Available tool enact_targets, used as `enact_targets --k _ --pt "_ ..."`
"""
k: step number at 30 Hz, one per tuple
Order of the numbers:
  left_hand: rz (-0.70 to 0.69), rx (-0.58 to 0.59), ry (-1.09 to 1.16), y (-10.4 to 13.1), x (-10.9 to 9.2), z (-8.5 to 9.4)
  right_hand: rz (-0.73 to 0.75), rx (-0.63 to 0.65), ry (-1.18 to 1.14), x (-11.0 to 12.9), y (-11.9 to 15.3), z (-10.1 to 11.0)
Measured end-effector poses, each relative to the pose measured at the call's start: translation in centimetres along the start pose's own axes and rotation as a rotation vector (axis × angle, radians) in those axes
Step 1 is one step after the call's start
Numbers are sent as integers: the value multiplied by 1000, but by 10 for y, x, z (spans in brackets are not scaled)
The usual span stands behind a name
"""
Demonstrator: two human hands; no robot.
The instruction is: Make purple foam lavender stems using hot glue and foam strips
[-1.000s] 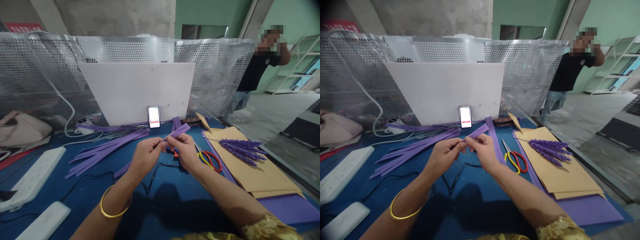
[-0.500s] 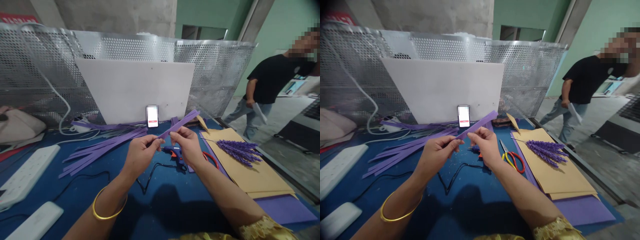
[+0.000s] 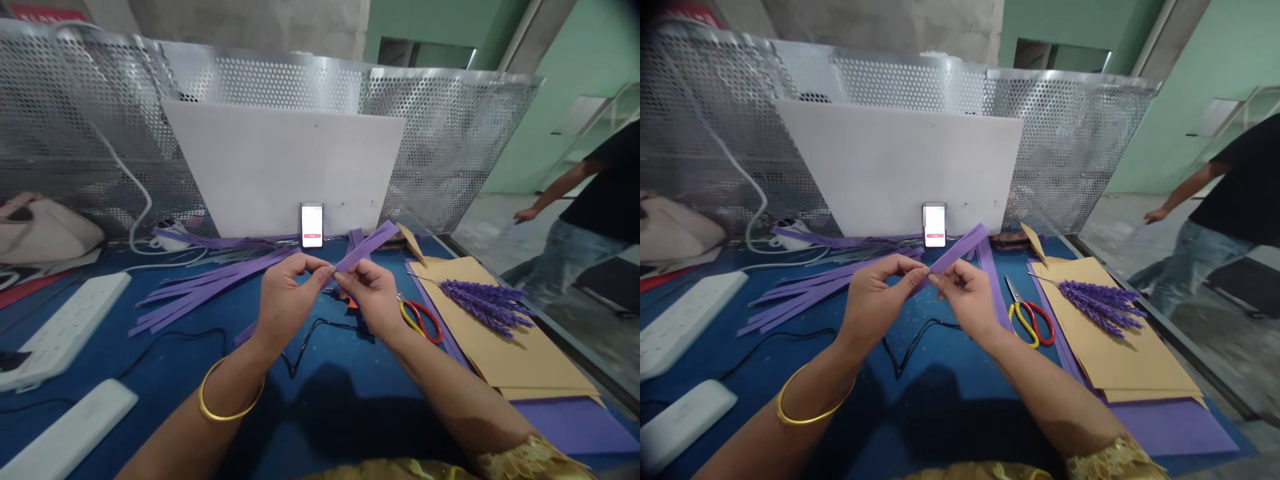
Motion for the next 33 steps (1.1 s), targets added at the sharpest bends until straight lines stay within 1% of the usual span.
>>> enact_targets --k 2,4,5,7,9,11,15,17,19,22,23,25,27,29,31,33 --pt "-185 -38 -148 4 -19 2 19 14 38 4 0 -1" --pt "-373 -76 -297 11 -37 0 29 33 70 8 0 -1" --pt "-433 -90 -343 14 -42 -1 32 41 79 10 0 -1" --pt "-464 -102 -350 17 -44 -3 37 56 82 12 -1 -2" --pt "-415 -98 -293 14 -39 -1 43 65 74 13 -2 -1" --pt "-340 -110 -239 10 -31 4 40 65 66 13 -3 0" --pt "-148 -164 -105 -1 -13 22 3 34 2 6 -5 3" --pt "-61 -120 -16 -5 -5 23 -13 15 -35 4 -6 5" --pt "1 -15 26 -7 0 14 -20 3 -48 2 -6 6" --pt "55 200 11 -4 4 -11 -12 -3 -43 2 -5 6" --pt "68 255 8 -2 6 -18 -4 -4 -42 3 -5 5" --pt "83 310 0 1 7 -25 14 -11 -51 5 -4 5" --pt "99 323 -11 1 8 -27 28 -19 -69 6 -3 4" --pt "107 371 -12 2 8 -31 41 -32 -82 6 -3 6" --pt "117 435 13 4 8 -37 62 -57 -87 7 -3 11" --pt "134 464 53 5 8 -40 90 -108 -92 8 -5 19"
Point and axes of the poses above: each hand's wrist, its own y-axis away from the middle knuckle, its own z-axis out of the back of the hand, x = y × z, the point moved 10 cm from there along -y, towards the middle knuckle, and after that the axes turned 8 degrees about z, right-handed, at the moved point
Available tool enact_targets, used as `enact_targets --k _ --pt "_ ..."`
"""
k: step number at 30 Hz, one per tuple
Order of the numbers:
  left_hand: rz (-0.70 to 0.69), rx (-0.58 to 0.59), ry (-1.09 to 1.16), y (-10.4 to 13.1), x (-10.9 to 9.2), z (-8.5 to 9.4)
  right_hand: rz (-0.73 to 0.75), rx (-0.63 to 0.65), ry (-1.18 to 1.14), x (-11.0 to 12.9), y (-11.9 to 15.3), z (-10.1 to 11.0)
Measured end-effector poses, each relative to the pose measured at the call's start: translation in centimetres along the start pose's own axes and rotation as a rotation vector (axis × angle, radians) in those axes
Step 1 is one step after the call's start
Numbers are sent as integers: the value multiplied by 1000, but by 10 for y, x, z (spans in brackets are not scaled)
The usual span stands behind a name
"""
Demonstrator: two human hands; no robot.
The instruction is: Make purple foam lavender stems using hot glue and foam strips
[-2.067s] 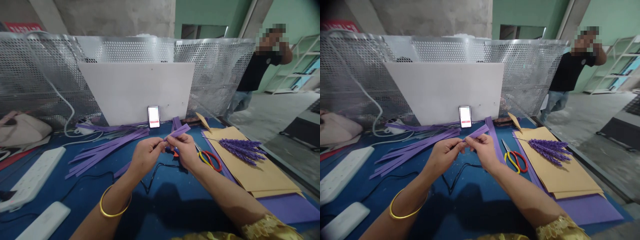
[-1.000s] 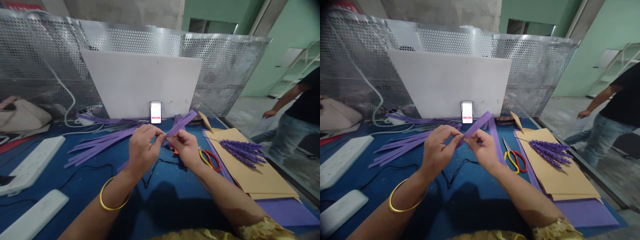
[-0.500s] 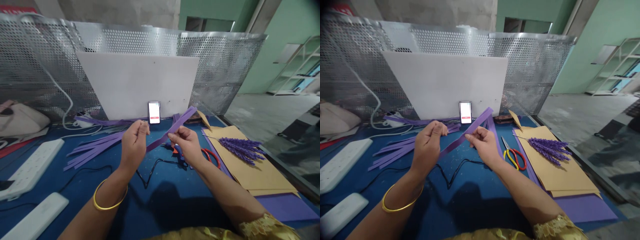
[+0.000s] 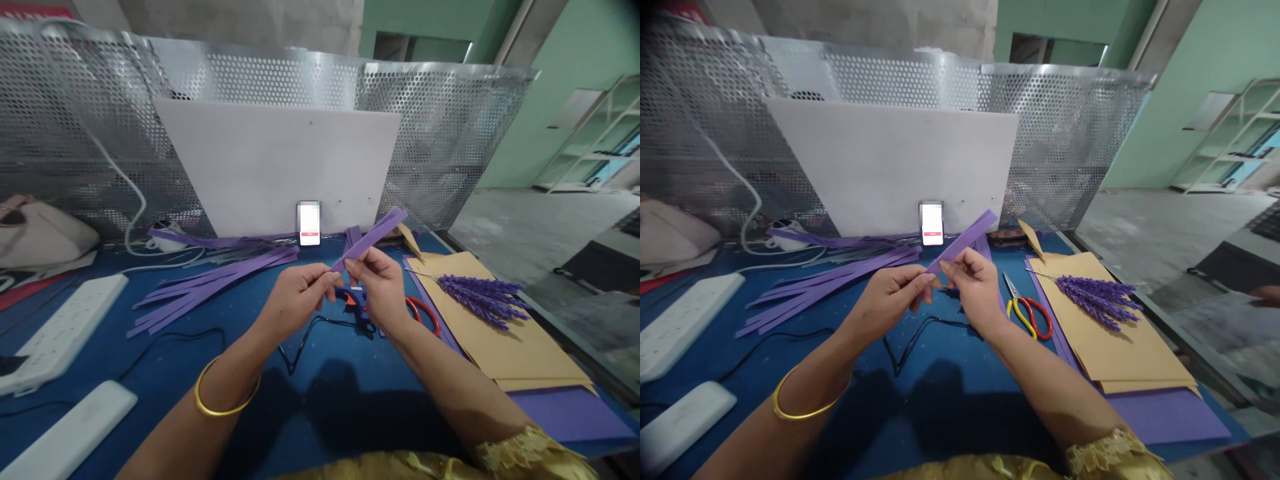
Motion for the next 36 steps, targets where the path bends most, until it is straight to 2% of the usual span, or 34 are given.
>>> enact_targets --k 4,8,10,15,17,21,23,27,29,30,34,36 --pt "20 -2 50 -1 3 1 37 -122 -37 1 -3 12" --pt "2 -30 32 -1 2 2 -114 4 -8 -16 3 -7" --pt "3 -18 31 -1 2 -1 -126 31 31 -18 5 -9" --pt "40 -20 23 0 3 -3 -20 -158 59 -6 -5 21" --pt "37 -37 9 0 3 0 -34 -184 37 -7 -7 23" --pt "22 -75 -56 0 3 5 -170 4 15 -17 -1 -4" --pt "27 -68 -80 -1 4 4 -189 33 40 -18 0 -6" --pt "54 -68 -64 -2 8 5 -59 -195 59 -5 -13 31" --pt "55 -79 -39 -2 8 8 -17 -235 41 -1 -16 38" --pt "54 -87 -30 -2 8 9 -27 -203 41 -1 -17 34" --pt "29 -86 -52 -1 5 7 -138 97 93 -10 -6 -4" --pt "22 -73 -64 -1 5 5 -111 102 116 -7 -5 -4"
Point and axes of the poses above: each hand's wrist, its own y-axis away from the middle knuckle, its own z-axis out of the back of the hand, x = y × z, the point moved 10 cm from there along -y, towards the middle knuckle, and after that the axes turned 8 degrees about z, right-handed, at the moved point
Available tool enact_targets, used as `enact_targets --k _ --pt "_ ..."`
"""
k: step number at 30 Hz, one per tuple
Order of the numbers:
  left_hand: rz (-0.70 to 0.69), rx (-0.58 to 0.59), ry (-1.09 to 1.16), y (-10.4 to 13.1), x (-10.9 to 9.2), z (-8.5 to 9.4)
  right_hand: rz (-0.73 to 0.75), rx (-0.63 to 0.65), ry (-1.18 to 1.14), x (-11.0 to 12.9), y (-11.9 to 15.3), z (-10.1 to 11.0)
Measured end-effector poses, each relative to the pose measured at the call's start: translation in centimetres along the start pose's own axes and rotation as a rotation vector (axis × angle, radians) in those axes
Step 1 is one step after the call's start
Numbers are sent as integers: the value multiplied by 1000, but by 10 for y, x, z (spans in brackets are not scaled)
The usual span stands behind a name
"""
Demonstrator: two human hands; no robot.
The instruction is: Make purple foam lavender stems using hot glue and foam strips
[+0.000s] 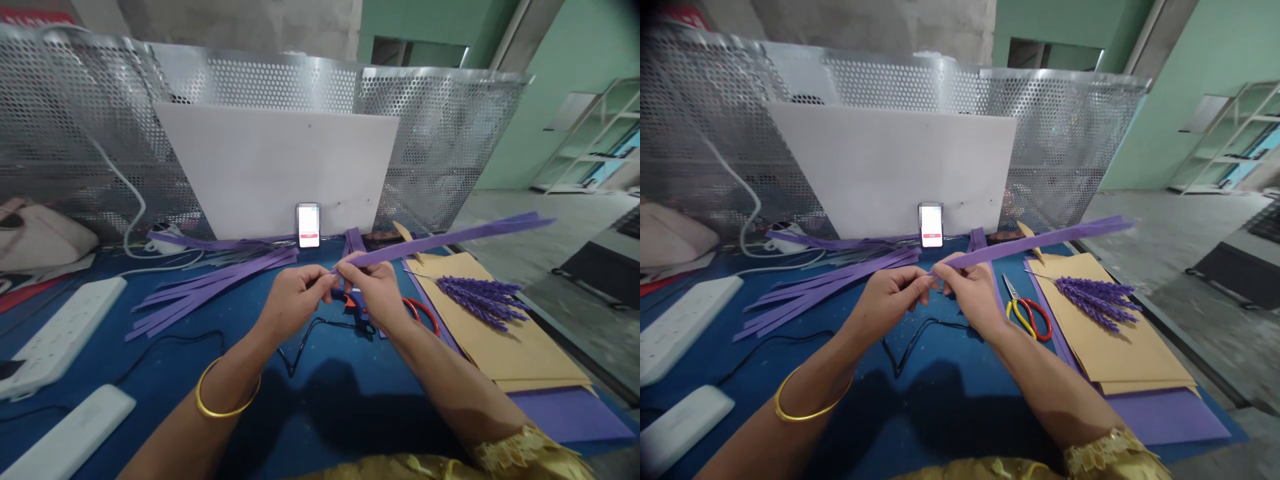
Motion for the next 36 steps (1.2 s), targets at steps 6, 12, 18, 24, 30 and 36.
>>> enact_targets --k 6,12,18,24,30,36 --pt "15 -19 48 -2 3 5 63 -258 -71 4 -11 40" --pt "-11 -48 -21 1 -4 6 -32 0 -23 -5 0 -2" --pt "-5 -52 8 1 -4 8 41 -199 -110 -4 -6 25" --pt "9 -68 63 0 1 12 66 -308 -134 -6 -10 42" --pt "-6 -96 57 1 1 18 78 -321 -129 -3 -12 49" --pt "-36 -77 125 -1 -5 17 84 -303 -98 -6 -12 46"
Point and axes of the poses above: each hand's wrist, its own y-axis away from the middle knuckle, its own z-axis out of the back of the hand, x = y × z, the point moved 10 cm from there along -y, towards the middle knuckle, and after that the axes turned 8 degrees about z, right-handed, at the moved point
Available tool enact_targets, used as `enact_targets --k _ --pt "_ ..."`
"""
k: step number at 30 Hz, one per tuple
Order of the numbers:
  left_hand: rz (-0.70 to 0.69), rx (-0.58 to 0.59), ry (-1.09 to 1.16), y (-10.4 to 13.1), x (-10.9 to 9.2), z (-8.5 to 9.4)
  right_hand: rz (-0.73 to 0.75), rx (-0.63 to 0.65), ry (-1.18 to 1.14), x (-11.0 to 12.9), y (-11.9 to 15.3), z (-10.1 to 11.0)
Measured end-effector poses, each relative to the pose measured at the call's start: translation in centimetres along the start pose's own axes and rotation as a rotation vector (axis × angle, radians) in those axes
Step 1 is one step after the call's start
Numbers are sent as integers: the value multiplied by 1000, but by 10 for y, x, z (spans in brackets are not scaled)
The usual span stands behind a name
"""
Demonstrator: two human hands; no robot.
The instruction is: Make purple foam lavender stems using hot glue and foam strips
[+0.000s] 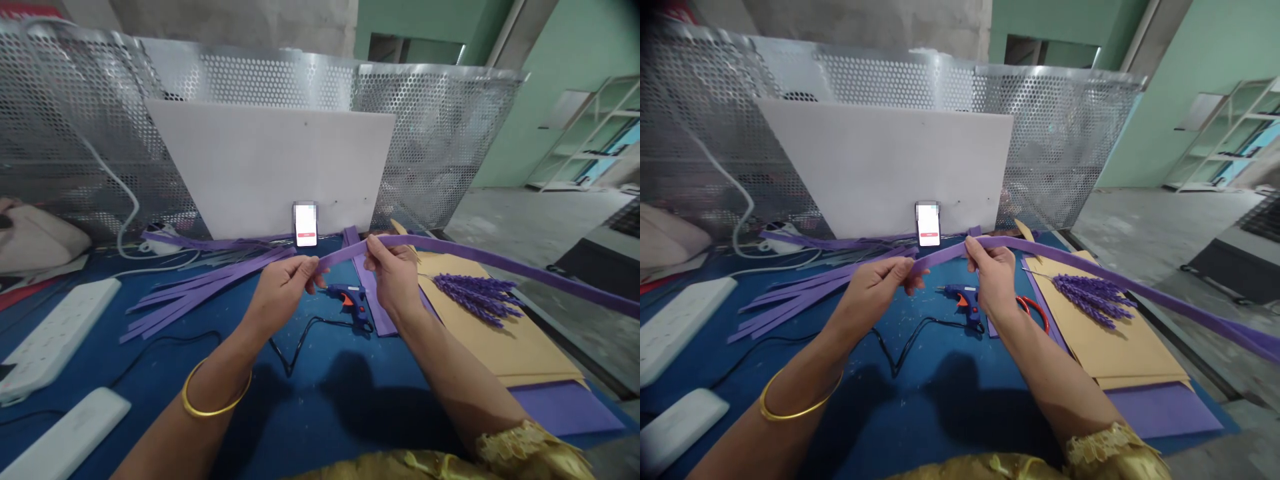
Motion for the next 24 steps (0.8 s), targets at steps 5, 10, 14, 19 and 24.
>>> enact_targets --k 5,10,14,19,24 --pt "3 -45 -36 2 2 0 -4 25 -51 0 2 -6" --pt "-50 -79 -145 3 0 1 -7 36 -71 1 9 -13" --pt "-54 -79 -216 3 1 -1 -76 85 -65 -6 16 -23" --pt "-34 -31 -263 3 2 -8 -80 108 -23 -7 17 -25" --pt "22 9 -218 2 7 -12 -214 176 2 -17 29 -39"
Point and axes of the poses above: each hand's wrist, its own y-axis away from the middle knuckle, its own z-axis out of the back of the hand, x = y × z, the point moved 10 cm from there along -y, towards the middle knuckle, and after that the axes turned 8 degrees about z, right-handed, at the moved point
